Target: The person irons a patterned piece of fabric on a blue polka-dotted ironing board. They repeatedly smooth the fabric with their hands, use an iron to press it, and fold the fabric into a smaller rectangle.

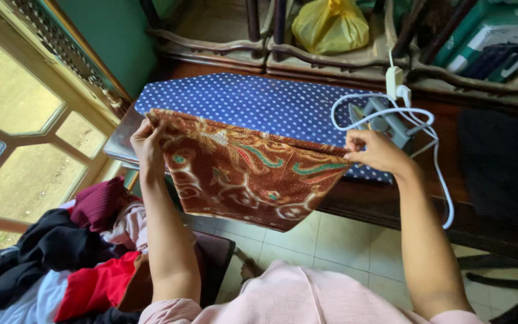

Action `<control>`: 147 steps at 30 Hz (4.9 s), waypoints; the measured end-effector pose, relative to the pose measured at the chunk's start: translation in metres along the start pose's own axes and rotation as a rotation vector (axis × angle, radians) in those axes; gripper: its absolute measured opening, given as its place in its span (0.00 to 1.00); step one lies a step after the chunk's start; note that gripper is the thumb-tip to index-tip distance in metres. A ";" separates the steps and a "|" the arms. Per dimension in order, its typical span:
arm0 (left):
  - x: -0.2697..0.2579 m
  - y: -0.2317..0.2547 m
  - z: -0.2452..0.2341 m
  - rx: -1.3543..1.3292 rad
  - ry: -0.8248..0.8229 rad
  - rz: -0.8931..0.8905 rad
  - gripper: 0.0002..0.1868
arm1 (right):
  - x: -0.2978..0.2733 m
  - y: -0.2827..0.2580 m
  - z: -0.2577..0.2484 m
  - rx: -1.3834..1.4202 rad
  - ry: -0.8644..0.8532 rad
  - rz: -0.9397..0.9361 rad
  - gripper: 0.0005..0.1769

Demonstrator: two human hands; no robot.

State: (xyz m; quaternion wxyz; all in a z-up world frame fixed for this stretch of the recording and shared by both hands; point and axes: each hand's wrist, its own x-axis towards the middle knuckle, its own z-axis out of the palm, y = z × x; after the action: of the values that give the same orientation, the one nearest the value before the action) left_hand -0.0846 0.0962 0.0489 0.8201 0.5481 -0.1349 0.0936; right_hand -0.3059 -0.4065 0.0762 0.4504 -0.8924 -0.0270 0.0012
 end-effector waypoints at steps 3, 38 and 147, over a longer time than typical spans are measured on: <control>0.011 0.009 -0.017 -0.004 -0.049 -0.045 0.05 | 0.017 -0.012 -0.008 -0.005 -0.012 -0.227 0.09; 0.247 -0.254 0.095 0.242 -0.156 0.104 0.41 | 0.319 0.182 -0.049 -0.309 0.775 -0.067 0.16; 0.096 -0.173 0.006 1.127 0.088 0.045 0.10 | 0.296 -0.013 0.156 -0.741 -0.241 0.147 0.28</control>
State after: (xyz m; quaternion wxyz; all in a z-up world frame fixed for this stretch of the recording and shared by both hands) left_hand 0.0575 0.0248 -0.0693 0.4033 0.8939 -0.0414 0.1914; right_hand -0.0151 -0.2592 0.0007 0.0902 -0.9875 -0.0140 0.1282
